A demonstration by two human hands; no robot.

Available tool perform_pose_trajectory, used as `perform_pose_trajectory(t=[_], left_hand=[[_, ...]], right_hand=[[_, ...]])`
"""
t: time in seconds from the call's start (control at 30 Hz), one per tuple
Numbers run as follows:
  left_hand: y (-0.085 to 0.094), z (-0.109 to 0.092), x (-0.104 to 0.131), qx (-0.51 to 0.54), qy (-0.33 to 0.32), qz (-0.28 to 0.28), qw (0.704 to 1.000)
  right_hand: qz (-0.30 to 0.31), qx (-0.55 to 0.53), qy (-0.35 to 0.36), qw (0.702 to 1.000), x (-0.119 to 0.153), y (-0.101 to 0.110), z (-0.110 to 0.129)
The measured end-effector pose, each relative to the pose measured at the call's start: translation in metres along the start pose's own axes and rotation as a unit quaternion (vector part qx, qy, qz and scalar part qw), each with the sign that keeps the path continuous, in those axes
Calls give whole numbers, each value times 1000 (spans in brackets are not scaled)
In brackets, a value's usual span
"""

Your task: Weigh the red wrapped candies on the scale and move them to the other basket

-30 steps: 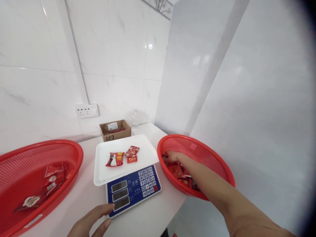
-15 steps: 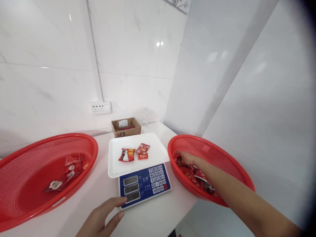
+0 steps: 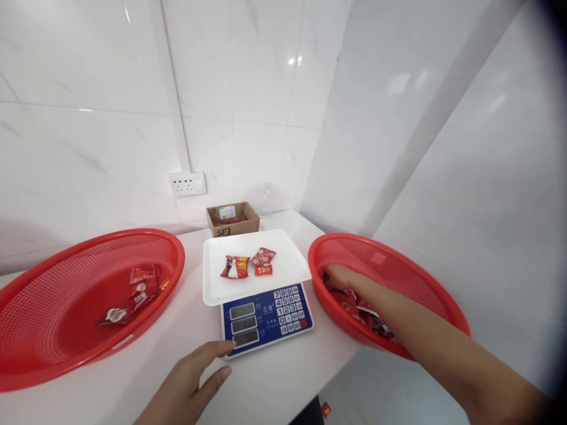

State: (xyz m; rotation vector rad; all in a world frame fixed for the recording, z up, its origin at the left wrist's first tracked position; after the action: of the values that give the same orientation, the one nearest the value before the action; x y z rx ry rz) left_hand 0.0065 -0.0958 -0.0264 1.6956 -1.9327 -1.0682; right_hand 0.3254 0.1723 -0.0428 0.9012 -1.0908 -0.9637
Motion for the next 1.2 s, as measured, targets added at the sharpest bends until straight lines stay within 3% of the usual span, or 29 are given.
perform_pose_trajectory(t=[0.1, 0.23, 0.33, 0.4, 0.5, 0.67, 0.8, 1.03, 1.2], left_hand=[[1, 0, 0, -6, 7, 4, 1000], [1, 4, 1, 8, 21, 4, 1000], [1, 4, -1, 17, 28, 12, 999], [-1, 3, -4, 23, 25, 15, 999], [-3, 0, -6, 24, 16, 24, 999], [0, 4, -2, 12, 11, 20, 1000], [7, 9, 5, -1, 22, 6, 1000], [6, 8, 6, 0, 29, 32, 999], [9, 6, 8, 11, 40, 35, 999]], right_hand=[[-31, 29, -20, 999, 4, 13, -4], [-122, 27, -53, 991, 10, 48, -6], [-170, -14, -40, 985, 18, 74, 8], [-183, -69, 7, 981, 24, 84, 28], [-143, -100, 102, 979, 32, 82, 65], [-128, 70, 193, 970, 36, 65, 112], [-146, 61, 198, 967, 35, 67, 128], [-114, -131, 170, 970, 22, 59, 153], [-140, -142, 151, 968, 31, 58, 152]])
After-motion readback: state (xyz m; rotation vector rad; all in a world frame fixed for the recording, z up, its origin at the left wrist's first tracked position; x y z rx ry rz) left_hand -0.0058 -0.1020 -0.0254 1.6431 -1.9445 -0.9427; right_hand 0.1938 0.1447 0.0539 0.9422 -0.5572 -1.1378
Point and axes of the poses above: each hand's wrist, its own x-axis away from the middle knuckle, its own y-axis out of the back of the hand, z = x × y, the point moved 1 cm from there along -x, towards the middle knuckle, and after that the axes turned 11 degrees about -y, right-handed, at the moved point
